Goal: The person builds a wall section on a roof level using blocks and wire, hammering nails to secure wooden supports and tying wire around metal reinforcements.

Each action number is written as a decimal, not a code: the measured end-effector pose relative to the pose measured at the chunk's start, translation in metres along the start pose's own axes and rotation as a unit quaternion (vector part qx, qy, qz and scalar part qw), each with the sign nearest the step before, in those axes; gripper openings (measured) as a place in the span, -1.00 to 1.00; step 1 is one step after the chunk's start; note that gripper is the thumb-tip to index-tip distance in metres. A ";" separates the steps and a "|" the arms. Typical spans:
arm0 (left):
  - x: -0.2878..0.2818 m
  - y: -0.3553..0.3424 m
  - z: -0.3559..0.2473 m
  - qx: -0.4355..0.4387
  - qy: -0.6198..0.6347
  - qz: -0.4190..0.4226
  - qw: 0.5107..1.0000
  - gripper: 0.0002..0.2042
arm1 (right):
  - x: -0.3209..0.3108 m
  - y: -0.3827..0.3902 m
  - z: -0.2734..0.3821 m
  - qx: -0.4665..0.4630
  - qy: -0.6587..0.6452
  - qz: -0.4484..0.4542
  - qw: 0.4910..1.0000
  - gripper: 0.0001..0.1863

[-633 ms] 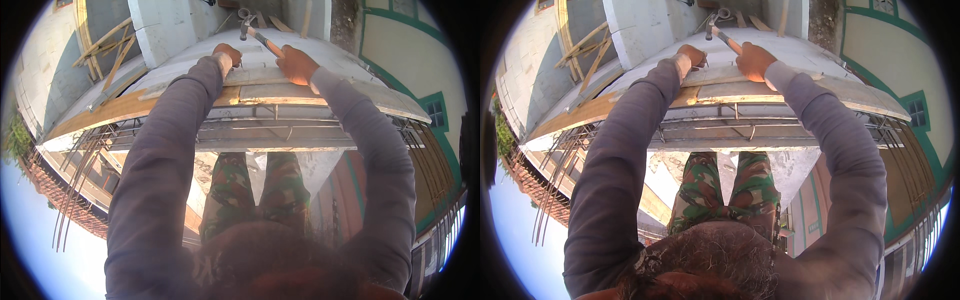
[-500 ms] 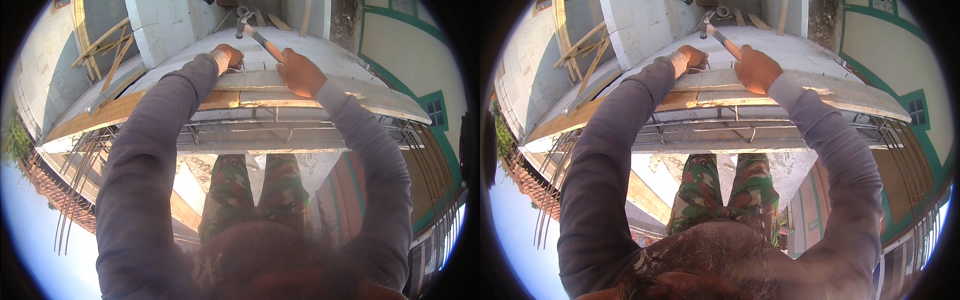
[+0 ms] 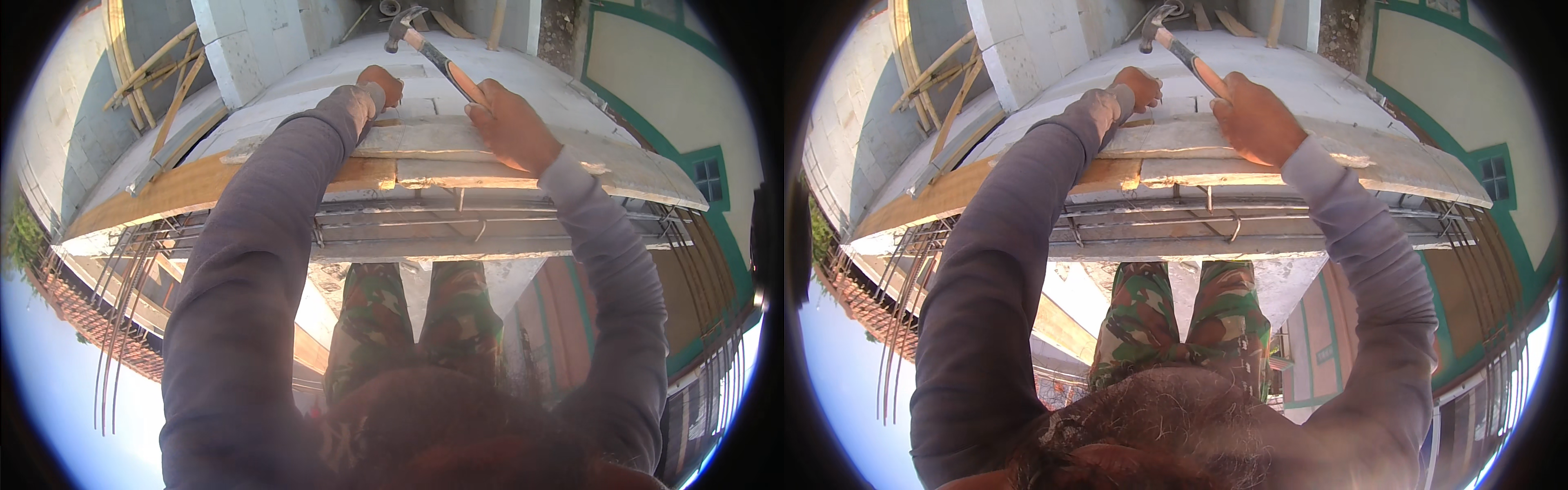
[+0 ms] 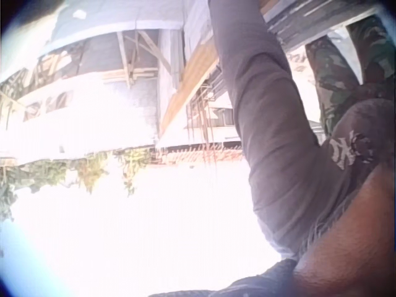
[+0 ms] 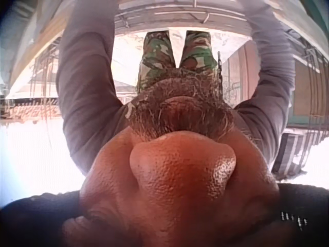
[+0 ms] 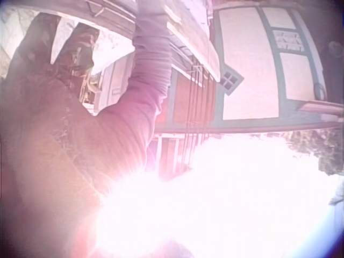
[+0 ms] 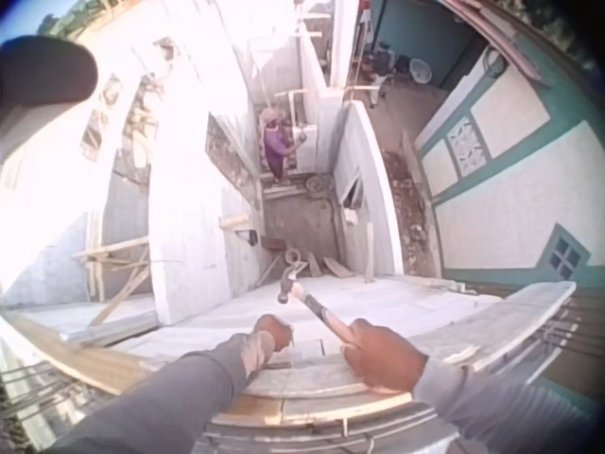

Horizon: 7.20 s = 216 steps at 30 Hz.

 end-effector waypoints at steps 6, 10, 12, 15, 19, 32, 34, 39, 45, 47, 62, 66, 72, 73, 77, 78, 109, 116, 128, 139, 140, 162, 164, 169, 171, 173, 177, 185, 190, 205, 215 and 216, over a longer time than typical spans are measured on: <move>-0.003 0.013 -0.004 0.013 -0.061 -0.015 0.998 -0.71 | 0.001 -0.012 -0.007 0.021 -0.003 0.038 0.999 -0.66; -0.006 0.014 0.000 0.064 -0.041 0.032 0.997 -0.74 | -0.006 -0.019 -0.009 0.031 -0.014 0.061 0.998 -0.67; 0.003 0.004 0.013 0.147 -0.057 0.011 0.987 -0.75 | -0.010 -0.025 -0.008 0.002 0.045 0.049 0.998 -0.65; 0.026 -0.019 0.038 0.104 0.229 0.024 0.967 -0.74 | -0.010 -0.038 -0.015 -0.053 0.149 0.010 0.987 -0.62; 0.017 -0.005 0.025 0.006 0.379 0.051 0.924 -0.74 | -0.009 -0.045 -0.018 -0.044 0.111 0.060 0.991 -0.60; -0.015 0.049 -0.009 -0.211 0.582 0.009 0.786 -0.79 | -0.012 -0.039 -0.012 -0.052 0.137 0.100 0.984 -0.41; -0.015 0.048 -0.010 -0.216 0.567 0.019 0.795 -0.80 | -0.011 -0.042 -0.017 -0.061 0.135 0.094 0.984 -0.42; -0.016 0.048 -0.009 -0.197 0.574 0.022 0.795 -0.77 | 0.002 -0.035 -0.024 -0.092 0.087 -0.021 0.992 -0.51; -0.003 0.027 0.005 -0.151 0.443 0.021 0.883 -0.72 | -0.003 -0.044 -0.017 -0.055 0.138 0.060 0.987 -0.45; -0.013 0.041 -0.002 -0.186 0.445 0.021 0.876 -0.70 | 0.002 -0.036 -0.016 -0.046 0.093 -0.015 0.994 -0.46; -0.042 0.074 -0.022 -0.212 0.301 0.046 0.929 -0.72 | 0.000 -0.051 -0.028 -0.027 0.141 0.093 0.985 -0.47; -0.038 0.061 -0.019 -0.201 0.224 0.089 0.949 -0.65 | -0.002 -0.051 -0.029 -0.065 0.114 -0.012 0.991 -0.48; -0.035 0.063 -0.019 -0.159 0.181 0.081 0.967 -0.66 | -0.005 -0.046 -0.011 -0.013 0.161 0.104 0.981 -0.46; -0.037 0.065 -0.020 -0.150 0.158 0.074 0.973 -0.68 | -0.007 -0.047 -0.005 -0.013 0.157 0.103 0.982 -0.47; -0.037 0.060 -0.019 -0.150 0.147 0.090 0.974 -0.70 | 0.005 -0.041 -0.005 -0.020 0.097 -0.014 0.995 -0.51; -0.035 0.059 -0.016 -0.126 0.138 0.085 0.979 -0.70 | 0.006 -0.038 -0.004 -0.012 0.083 -0.042 0.996 -0.52; -0.057 0.078 -0.037 -0.137 0.036 0.055 0.988 -0.68 | 0.010 -0.042 -0.006 -0.009 0.162 -0.017 0.987 -0.65; -0.041 0.061 -0.023 -0.043 -0.061 0.026 0.997 -0.74 | 0.012 -0.038 0.000 -0.009 0.185 -0.040 0.982 -0.66; -0.043 0.077 -0.019 -0.133 0.215 0.053 0.966 -0.70 | 0.016 0.090 0.034 0.018 -0.109 -0.157 0.981 -0.69; -0.055 0.095 -0.031 -0.129 0.236 0.029 0.963 -0.70 | 0.135 0.168 0.062 -0.002 -0.268 -0.188 0.945 -0.73; -0.052 0.090 -0.028 -0.117 0.229 0.029 0.966 -0.69 | 0.142 0.173 0.065 0.013 -0.266 -0.185 0.946 -0.73; -0.066 0.177 -0.017 0.058 0.310 -0.030 0.949 -0.27 | 0.170 0.202 0.094 0.051 -0.407 -0.261 0.874 -0.87; -0.064 0.218 -0.017 0.106 0.310 -0.029 0.944 -0.22 | 0.171 0.202 0.091 0.065 -0.424 -0.257 0.866 -0.87; -0.049 0.256 -0.027 0.141 0.263 -0.155 0.942 -0.21 | 0.152 0.199 0.094 0.051 -0.503 -0.241 0.828 -0.87; -0.050 0.253 -0.024 0.173 0.303 -0.117 0.930 -0.27 | 0.134 0.198 0.103 0.055 -0.524 -0.235 0.817 -0.87; -0.055 0.254 -0.025 0.186 0.261 -0.136 0.938 -0.34 | 0.117 0.197 0.109 0.057 -0.493 -0.232 0.837 -0.87; -0.058 0.256 -0.025 0.203 0.236 -0.162 0.936 -0.35 | 0.114 0.194 0.110 0.038 -0.466 -0.245 0.849 -0.83; -0.050 0.277 -0.039 0.170 0.170 -0.217 0.946 -0.33 | 0.145 0.198 0.109 0.037 -0.495 -0.243 0.834 -0.76; -0.041 0.293 -0.049 0.129 0.150 -0.229 0.953 -0.28 | 0.177 0.208 0.091 0.094 -0.523 -0.255 0.808 -0.79; 0.053 0.371 -0.162 0.064 0.545 -0.472 0.690 -0.72 | 0.244 0.233 0.083 0.061 -0.590 -0.308 0.744 -0.86; 0.150 0.348 -0.227 0.087 0.832 -0.313 0.450 -0.81 | 0.326 0.278 0.025 -0.001 -0.589 -0.325 0.740 -0.84; 0.160 0.344 -0.229 0.090 0.831 -0.330 0.438 -0.81 | 0.331 0.281 0.019 -0.022 -0.584 -0.336 0.738 -0.83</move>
Point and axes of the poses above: each hand's wrist, its own y-axis away from the middle knuckle, its own x-axis out of the palm, z = x × y, the point moved 2 cm from there along -y, towards the middle knuckle, and after that the axes turned 1 degree about -x, right-handed, at the moved point
